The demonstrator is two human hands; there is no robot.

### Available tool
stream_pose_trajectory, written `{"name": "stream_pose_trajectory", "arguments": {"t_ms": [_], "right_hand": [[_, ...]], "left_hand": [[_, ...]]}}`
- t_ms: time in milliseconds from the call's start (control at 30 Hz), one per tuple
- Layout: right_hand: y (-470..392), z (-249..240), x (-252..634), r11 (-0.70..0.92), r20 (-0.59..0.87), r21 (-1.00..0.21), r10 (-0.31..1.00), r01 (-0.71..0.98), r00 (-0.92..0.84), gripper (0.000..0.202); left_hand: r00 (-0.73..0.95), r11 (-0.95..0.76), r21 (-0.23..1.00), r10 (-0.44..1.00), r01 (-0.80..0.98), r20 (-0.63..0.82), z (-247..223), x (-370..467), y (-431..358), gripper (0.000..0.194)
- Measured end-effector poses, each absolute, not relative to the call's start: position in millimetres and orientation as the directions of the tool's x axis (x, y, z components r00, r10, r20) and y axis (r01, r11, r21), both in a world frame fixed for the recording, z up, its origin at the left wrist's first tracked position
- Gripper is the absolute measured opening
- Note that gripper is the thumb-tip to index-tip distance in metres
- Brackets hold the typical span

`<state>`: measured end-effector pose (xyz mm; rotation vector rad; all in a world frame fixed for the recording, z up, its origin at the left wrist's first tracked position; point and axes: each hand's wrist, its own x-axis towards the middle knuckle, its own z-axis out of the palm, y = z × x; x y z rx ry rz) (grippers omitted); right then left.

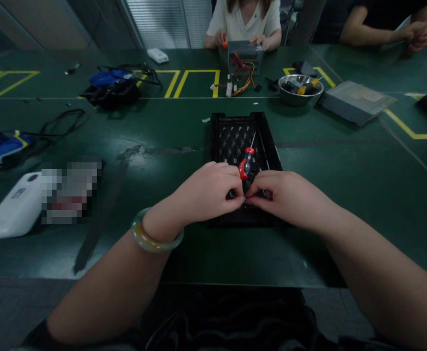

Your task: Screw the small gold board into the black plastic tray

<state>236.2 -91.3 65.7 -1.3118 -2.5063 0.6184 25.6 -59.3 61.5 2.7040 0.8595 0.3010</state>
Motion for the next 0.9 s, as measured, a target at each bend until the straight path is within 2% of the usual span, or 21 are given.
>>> {"name": "stream_pose_trajectory", "arguments": {"t_ms": [133, 233, 367, 467, 567, 667, 767, 900], "right_hand": [[-89.4, 63.8, 235.3, 0.461, -0.014, -0.454, 0.852, 0.763, -0.523, 0.008], [-89.5, 63.2, 235.0, 0.451, -0.018, -0.431, 0.861, 0.781, -0.508, 0.009], [-93.4, 66.5, 233.9, 0.488, 0.010, -0.386, 0.851, 0.783, -0.525, 0.009], [-99.1, 72.7, 232.9, 0.511, 0.025, -0.356, 0.842, 0.782, -0.539, 0.009], [-105.0, 78.0, 232.3, 0.526, -0.008, -0.356, 0.825, 0.773, -0.565, 0.008], [-108.2, 78.3, 231.2, 0.522, -0.061, -0.372, 0.811, 0.767, -0.582, 0.007], [-108.2, 74.9, 229.8, 0.516, -0.105, -0.362, 0.805, 0.777, -0.584, 0.008], [-106.6, 71.4, 230.0, 0.523, -0.138, -0.345, 0.793, 0.779, -0.594, 0.009]], "left_hand": [[0.819, -0.776, 0.411, 0.563, 0.479, 0.107, 55.6, 21.0, -49.6, 0.016], [0.758, -0.733, 0.476, 0.624, 0.485, 0.189, 47.3, 18.0, -39.6, 0.022], [0.499, -0.616, 0.546, 0.785, 0.568, 0.366, 33.4, 16.3, -26.9, 0.018], [0.299, -0.512, 0.584, 0.854, 0.629, 0.427, 23.6, 13.6, -17.9, 0.017], [0.156, -0.403, 0.625, 0.898, 0.668, 0.412, 13.2, 9.2, -8.1, 0.016], [0.085, -0.309, 0.669, 0.934, 0.676, 0.346, 2.8, 6.3, 0.0, 0.030], [0.094, -0.273, 0.719, 0.956, 0.639, 0.279, -3.2, 6.9, 3.3, 0.044], [0.131, -0.258, 0.748, 0.965, 0.612, 0.226, -3.8, 9.3, 3.0, 0.051]]}}
